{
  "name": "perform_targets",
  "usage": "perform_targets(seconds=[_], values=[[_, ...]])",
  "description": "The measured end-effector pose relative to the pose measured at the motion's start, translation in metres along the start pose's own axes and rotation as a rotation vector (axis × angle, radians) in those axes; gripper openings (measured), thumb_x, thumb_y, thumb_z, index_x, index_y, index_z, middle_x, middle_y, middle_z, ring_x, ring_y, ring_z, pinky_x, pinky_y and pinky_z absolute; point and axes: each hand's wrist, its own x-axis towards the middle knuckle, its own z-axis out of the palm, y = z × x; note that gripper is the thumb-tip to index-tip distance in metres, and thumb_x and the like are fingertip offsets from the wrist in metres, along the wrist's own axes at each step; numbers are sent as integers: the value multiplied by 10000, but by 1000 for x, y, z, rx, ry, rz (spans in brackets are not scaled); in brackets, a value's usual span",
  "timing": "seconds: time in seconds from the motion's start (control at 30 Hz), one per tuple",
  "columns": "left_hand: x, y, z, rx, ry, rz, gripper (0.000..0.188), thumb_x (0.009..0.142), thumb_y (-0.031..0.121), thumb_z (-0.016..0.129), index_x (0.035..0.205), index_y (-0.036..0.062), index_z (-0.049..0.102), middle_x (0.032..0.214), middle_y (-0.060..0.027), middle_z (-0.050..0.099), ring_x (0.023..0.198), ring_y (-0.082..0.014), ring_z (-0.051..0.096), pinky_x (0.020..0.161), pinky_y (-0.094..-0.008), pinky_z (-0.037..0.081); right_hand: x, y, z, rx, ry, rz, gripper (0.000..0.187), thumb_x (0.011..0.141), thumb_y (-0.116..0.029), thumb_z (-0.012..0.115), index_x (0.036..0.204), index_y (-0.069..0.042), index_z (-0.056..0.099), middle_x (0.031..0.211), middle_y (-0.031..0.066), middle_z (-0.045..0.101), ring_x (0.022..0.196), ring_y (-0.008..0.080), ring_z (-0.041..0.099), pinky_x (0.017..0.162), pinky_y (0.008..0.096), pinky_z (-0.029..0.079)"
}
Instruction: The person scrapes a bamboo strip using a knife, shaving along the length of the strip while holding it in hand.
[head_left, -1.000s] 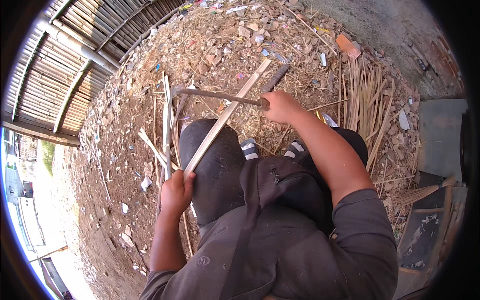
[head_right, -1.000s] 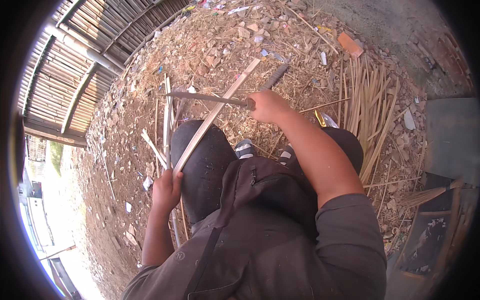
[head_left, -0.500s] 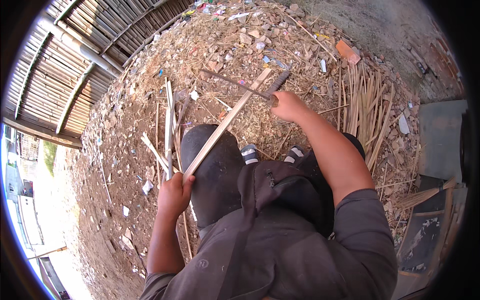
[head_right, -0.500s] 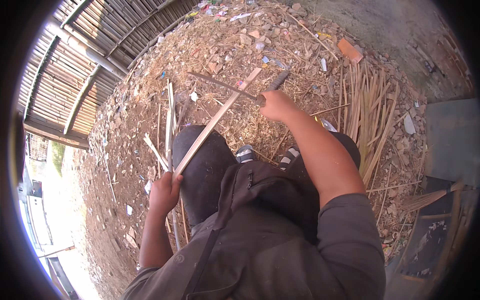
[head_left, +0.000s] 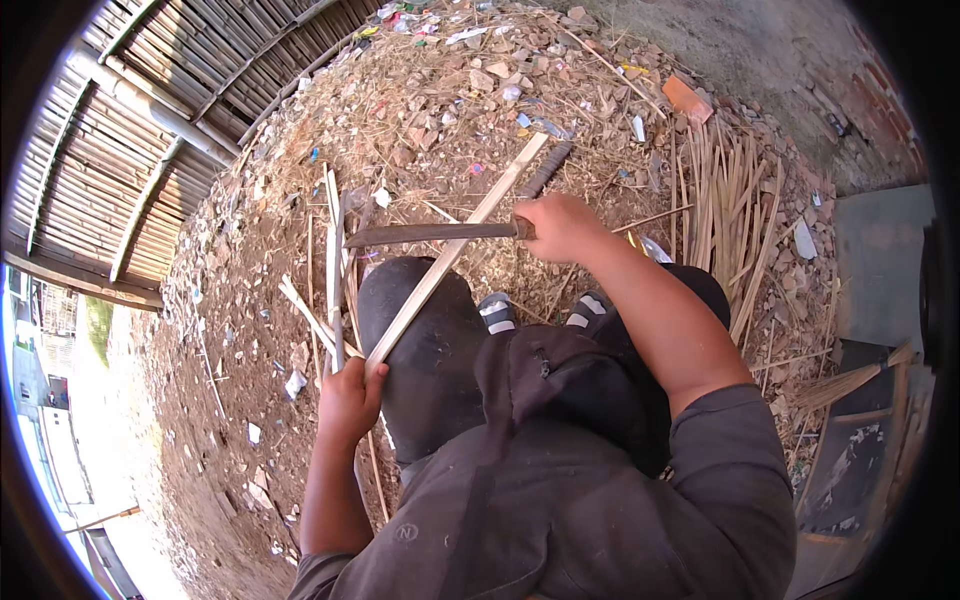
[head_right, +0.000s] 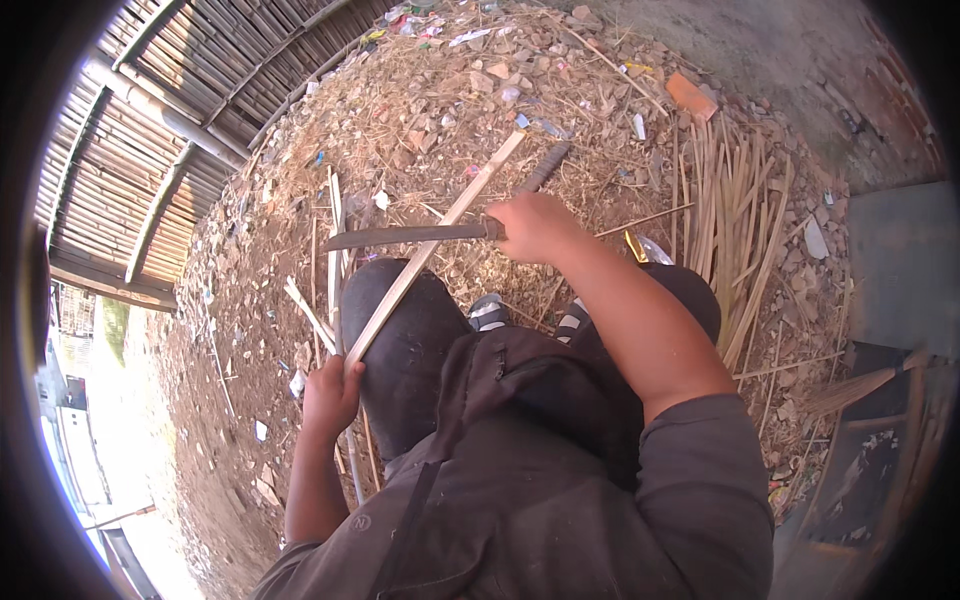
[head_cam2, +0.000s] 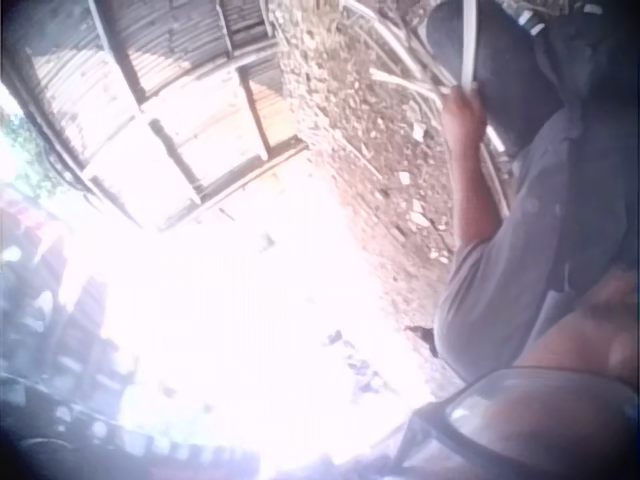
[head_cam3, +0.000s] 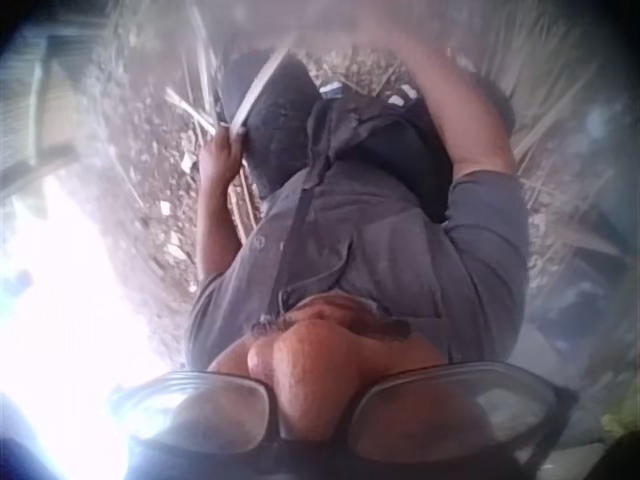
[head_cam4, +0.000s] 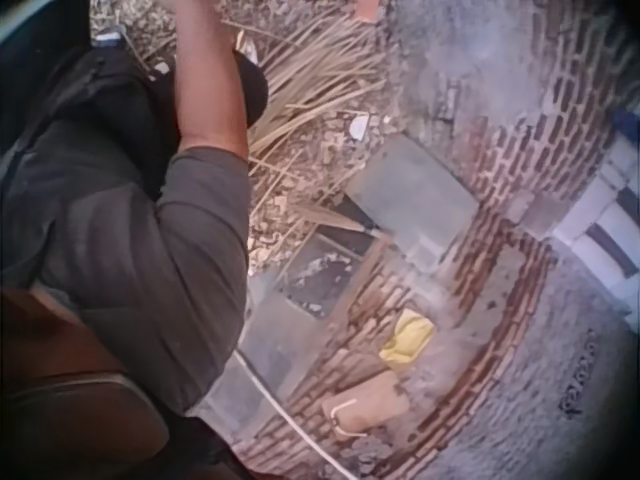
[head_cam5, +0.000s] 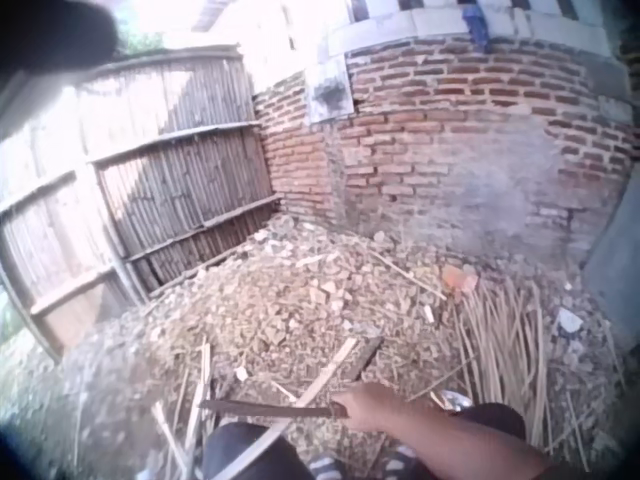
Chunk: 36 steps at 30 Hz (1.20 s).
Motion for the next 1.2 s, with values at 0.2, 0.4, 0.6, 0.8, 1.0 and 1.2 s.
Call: perform_targets(seconds=[0.2, 0.4, 0.6, 0.8, 1.0, 1.2], values=[[1, 6, 0, 7, 2, 1, 422, 971, 396, 597, 794, 20, 528, 675, -254, 615, 674, -485, 618, 593, -554, 466, -2, 25, 0, 217, 63, 166, 283, 766, -213, 679, 1017, -85, 686, 860, 197, 691, 865, 392, 678, 776, 483, 540], [-6, -4, 9, -29, 1, 8, 414, 974, 386, 595, 797, 19, 527, 675, -257, 614, 675, -486, 616, 594, -553, 464, -5, 7, 8, 46, 84, -118, 204, 766, -209, 651, 936, -102, 685, 777, 180, 671, 771, 391, 666, 691, 479, 516], [-1, 6, 1, -16, -10, 3, 426, 972, 398, 594, 796, 15, 536, 673, -254, 613, 679, -477, 620, 600, -545, 467, -2, 22, 5, 244, 174, 122, 244, 753, -200, 670, 975, -101, 690, 830, 169, 690, 799, 394, 667, 692, 479, 522], [-11, 3, 2, -31, -36, -1, 433, 976, 405, 583, 797, 14, 533, 681, -254, 616, 689, -477, 621, 609, -546, 468, -10, 8, 17, 154, 45, -49, 163, 779, -192, 644, 897, -85, 675, 846, 194, 683, 826, 395, 674, 731, 494, 524], [-5, 4, 4, -14, -23, 15, 427, 979, 399, 578, 807, 13, 520, 689, -257, 616, 697, -483, 617, 614, -548, 466, -9, 0, 5, 128, 100, -14, 152, 751, -186, 652, 867, -89, 659, 802, 175, 673, 804, 391, 667, 712, 502, 517], [-10, -2, 6, -23, -74, -5, 430, 987, 408, 559, 819, 16, 508, 702, -261, 619, 699, -486, 615, 623, -553, 464, -14, -5, 4, 80, -75, -108, 123, 728, -198, 665, 799, -102, 637, 744, 161, 663, 770, 396, 659, 681, 514, 508]])
